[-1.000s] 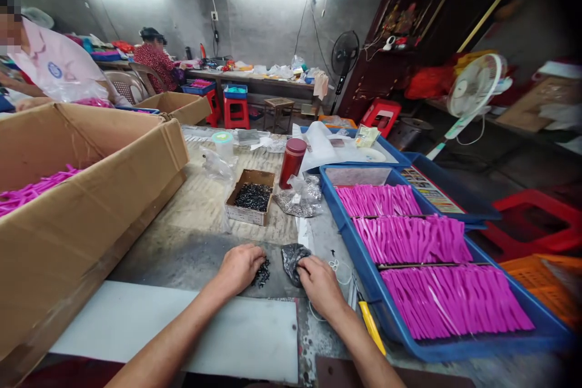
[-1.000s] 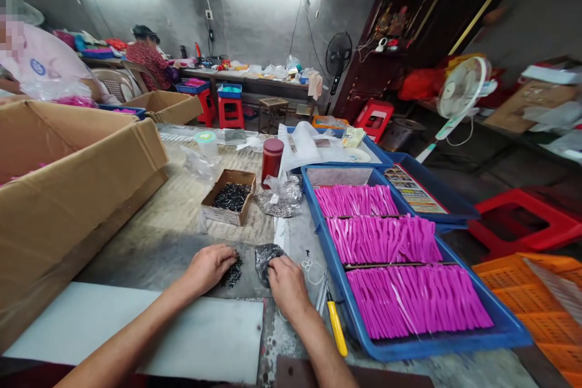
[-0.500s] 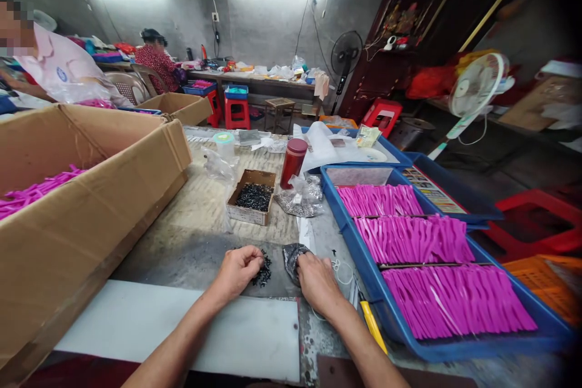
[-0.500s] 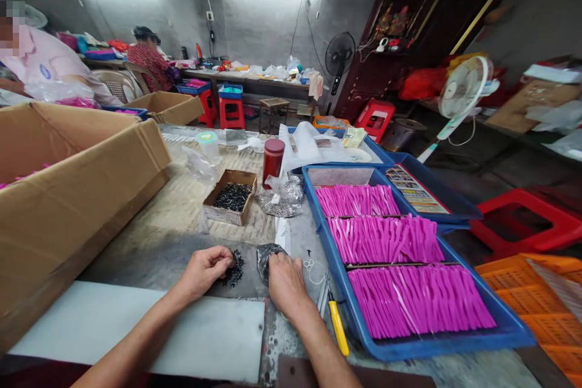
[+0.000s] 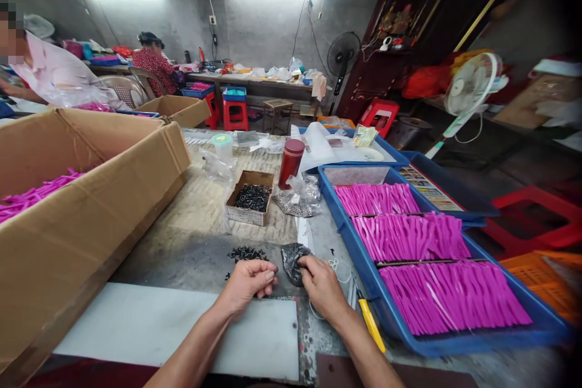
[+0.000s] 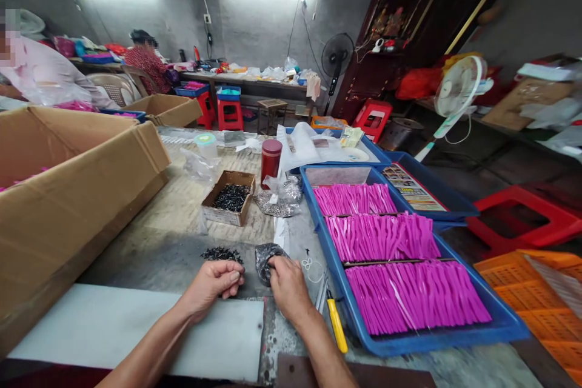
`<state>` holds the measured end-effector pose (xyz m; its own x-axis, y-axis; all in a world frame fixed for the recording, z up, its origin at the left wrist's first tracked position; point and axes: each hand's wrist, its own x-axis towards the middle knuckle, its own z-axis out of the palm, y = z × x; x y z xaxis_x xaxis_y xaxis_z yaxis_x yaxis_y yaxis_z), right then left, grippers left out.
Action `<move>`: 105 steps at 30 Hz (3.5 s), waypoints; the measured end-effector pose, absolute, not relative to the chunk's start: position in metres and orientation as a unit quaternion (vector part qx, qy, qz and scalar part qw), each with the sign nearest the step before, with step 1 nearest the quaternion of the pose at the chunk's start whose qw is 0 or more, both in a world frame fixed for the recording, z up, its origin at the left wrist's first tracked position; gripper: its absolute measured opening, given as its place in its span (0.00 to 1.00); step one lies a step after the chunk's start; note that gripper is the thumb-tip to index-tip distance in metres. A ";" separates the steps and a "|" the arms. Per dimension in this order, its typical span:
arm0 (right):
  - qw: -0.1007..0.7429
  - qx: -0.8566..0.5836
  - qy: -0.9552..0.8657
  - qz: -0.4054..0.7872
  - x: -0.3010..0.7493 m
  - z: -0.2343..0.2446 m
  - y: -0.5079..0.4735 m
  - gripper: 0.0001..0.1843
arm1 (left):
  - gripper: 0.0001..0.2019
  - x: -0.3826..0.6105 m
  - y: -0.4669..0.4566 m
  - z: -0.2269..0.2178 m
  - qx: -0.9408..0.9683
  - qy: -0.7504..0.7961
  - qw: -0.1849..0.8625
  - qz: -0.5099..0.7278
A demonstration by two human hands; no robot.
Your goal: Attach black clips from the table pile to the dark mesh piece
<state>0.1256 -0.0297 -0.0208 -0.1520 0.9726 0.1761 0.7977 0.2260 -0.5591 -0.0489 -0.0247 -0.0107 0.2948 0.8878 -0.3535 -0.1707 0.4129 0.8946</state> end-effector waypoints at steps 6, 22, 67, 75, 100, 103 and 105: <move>0.283 -0.605 -0.714 0.208 0.129 -0.022 -0.030 0.13 | 0.11 -0.046 -0.027 -0.011 0.373 0.437 0.726 0.378; 0.071 -0.649 -0.749 0.114 0.115 -0.015 -0.021 0.08 | 0.13 -0.044 -0.030 -0.018 0.390 0.455 0.716 0.359; 0.327 -0.512 -0.728 0.318 0.115 0.004 -0.049 0.07 | 0.09 -0.042 -0.034 -0.023 0.438 0.422 0.707 0.361; 0.318 -0.496 -0.723 0.361 0.112 0.006 -0.054 0.05 | 0.09 -0.041 -0.036 -0.019 0.457 0.399 0.709 0.358; 0.309 -0.502 -0.712 0.383 0.110 0.003 -0.053 0.05 | 0.10 -0.042 -0.036 -0.019 0.490 0.410 0.692 0.335; 0.305 -0.499 -0.718 0.378 0.110 0.004 -0.053 0.06 | 0.10 -0.043 -0.037 -0.018 0.500 0.412 0.687 0.331; 0.303 -0.497 -0.723 0.374 0.111 0.005 -0.053 0.07 | 0.10 -0.042 -0.037 -0.016 0.509 0.414 0.680 0.327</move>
<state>0.1111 -0.0527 0.0049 -0.3236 0.9439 0.0664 0.4913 0.2276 -0.8407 -0.0423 -0.0372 -0.0157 0.4442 0.8659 -0.2301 -0.0238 0.2682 0.9631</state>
